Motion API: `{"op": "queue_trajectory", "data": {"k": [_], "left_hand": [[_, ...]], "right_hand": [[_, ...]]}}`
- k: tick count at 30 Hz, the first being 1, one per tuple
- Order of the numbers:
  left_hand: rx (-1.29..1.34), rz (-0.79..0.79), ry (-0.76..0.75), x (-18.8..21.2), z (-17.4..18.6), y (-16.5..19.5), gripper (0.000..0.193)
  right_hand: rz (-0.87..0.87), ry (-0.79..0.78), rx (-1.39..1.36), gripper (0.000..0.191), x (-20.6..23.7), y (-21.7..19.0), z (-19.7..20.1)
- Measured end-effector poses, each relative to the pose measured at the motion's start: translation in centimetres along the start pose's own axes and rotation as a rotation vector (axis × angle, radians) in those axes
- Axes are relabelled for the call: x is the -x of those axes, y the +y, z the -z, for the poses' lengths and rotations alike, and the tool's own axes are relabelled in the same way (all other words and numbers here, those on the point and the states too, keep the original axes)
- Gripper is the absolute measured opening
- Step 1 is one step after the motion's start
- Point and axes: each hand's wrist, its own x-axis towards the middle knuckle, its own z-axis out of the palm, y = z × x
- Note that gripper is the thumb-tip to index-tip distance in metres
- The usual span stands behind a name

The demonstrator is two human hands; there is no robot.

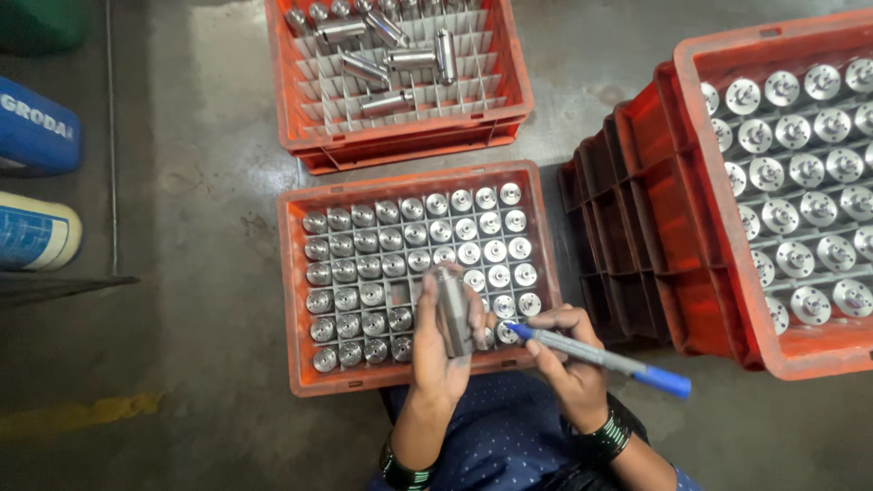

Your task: The person repeatedly picks small cylindrical metal parts from a compartmentalized orange crate, marks each with a blue marker, and returns them to the crate. The process is continuous and repetitive throughout the clip.

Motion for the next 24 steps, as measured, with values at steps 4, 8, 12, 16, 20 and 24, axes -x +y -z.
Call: {"op": "queue_trajectory", "data": {"k": [4, 8, 12, 16, 20, 24], "left_hand": [[-0.069, 0.113, 0.187, 0.2, -0.4, -0.1, 0.039], [-0.14, 0.099, 0.115, 0.8, -0.7, -0.3, 0.039], [-0.102, 0.089, 0.08, 0.9, -0.3, -0.5, 0.039], [-0.166, 0.067, 0.221, 0.6, 0.1, -0.6, 0.038], [-0.196, 0.074, 0.21, 0.5, 0.2, -1.0, 0.041], [-0.049, 0.016, 0.121, 0.5, 0.0, -1.2, 0.04]], "right_hand": [[0.263, -0.045, 0.195, 0.023, -0.1, -2.3, -0.6], [0.452, -0.036, 0.329, 0.027, -1.8, -3.6, -1.1], [0.479, -0.035, 0.402, 0.027, -1.8, -4.5, -1.6], [0.478, -0.063, 0.403, 0.028, -1.3, -4.7, -1.4], [0.536, -0.001, 0.44, 0.023, -1.9, -3.8, -0.8], [0.536, -0.052, 0.44, 0.021, -0.9, -3.1, -1.3]]}}
